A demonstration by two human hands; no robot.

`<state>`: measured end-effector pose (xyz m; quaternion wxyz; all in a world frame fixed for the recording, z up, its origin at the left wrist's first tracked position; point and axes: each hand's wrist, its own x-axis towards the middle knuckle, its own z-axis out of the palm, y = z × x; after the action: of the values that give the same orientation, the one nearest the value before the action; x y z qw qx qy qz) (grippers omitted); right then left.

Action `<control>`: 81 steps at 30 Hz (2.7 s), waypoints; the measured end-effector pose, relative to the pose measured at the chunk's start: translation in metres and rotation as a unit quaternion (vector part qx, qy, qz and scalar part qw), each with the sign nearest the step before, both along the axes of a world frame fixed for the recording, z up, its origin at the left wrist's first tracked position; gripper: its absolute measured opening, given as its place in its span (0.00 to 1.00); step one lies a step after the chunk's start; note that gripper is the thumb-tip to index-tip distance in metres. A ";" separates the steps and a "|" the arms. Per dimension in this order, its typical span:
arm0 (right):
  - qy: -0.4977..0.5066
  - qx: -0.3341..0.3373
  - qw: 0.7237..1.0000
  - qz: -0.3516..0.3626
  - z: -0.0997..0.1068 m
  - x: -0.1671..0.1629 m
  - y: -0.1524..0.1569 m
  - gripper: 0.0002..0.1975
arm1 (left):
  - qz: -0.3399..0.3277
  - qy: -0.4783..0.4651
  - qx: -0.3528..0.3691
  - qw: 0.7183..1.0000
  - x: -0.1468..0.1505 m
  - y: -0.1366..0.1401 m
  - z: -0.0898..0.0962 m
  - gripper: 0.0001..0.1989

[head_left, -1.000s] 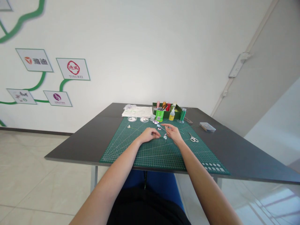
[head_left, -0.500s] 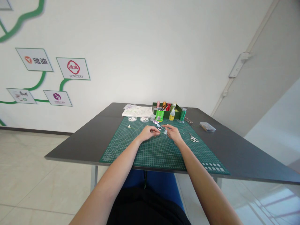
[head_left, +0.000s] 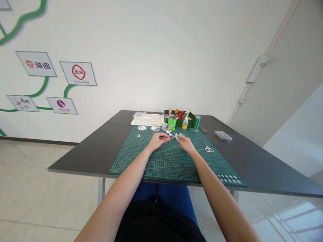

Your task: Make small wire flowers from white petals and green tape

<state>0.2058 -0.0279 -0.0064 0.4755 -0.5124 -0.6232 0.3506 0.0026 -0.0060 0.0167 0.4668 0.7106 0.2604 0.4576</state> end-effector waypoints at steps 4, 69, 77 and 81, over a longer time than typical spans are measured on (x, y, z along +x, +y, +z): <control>0.001 -0.025 1.000 0.002 0.000 0.000 0.000 0.28 | 0.021 -0.004 0.002 1.000 -0.001 0.000 0.001 0.10; -0.118 -0.007 0.984 0.132 0.009 -0.009 -0.013 0.19 | 0.224 0.044 0.069 0.971 -0.008 0.015 -0.008 0.07; -0.117 -0.005 0.983 0.142 0.011 -0.010 -0.014 0.19 | 0.236 0.060 0.081 0.966 -0.008 0.014 -0.009 0.07; -0.111 -0.006 0.984 0.142 0.011 -0.010 -0.014 0.19 | 0.237 0.062 0.087 0.966 -0.009 0.016 -0.010 0.07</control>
<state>0.1955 -0.0420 0.0046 0.3453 -0.4572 -0.7366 0.3595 -0.0059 0.0104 0.0062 0.2639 0.6933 0.4090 0.5314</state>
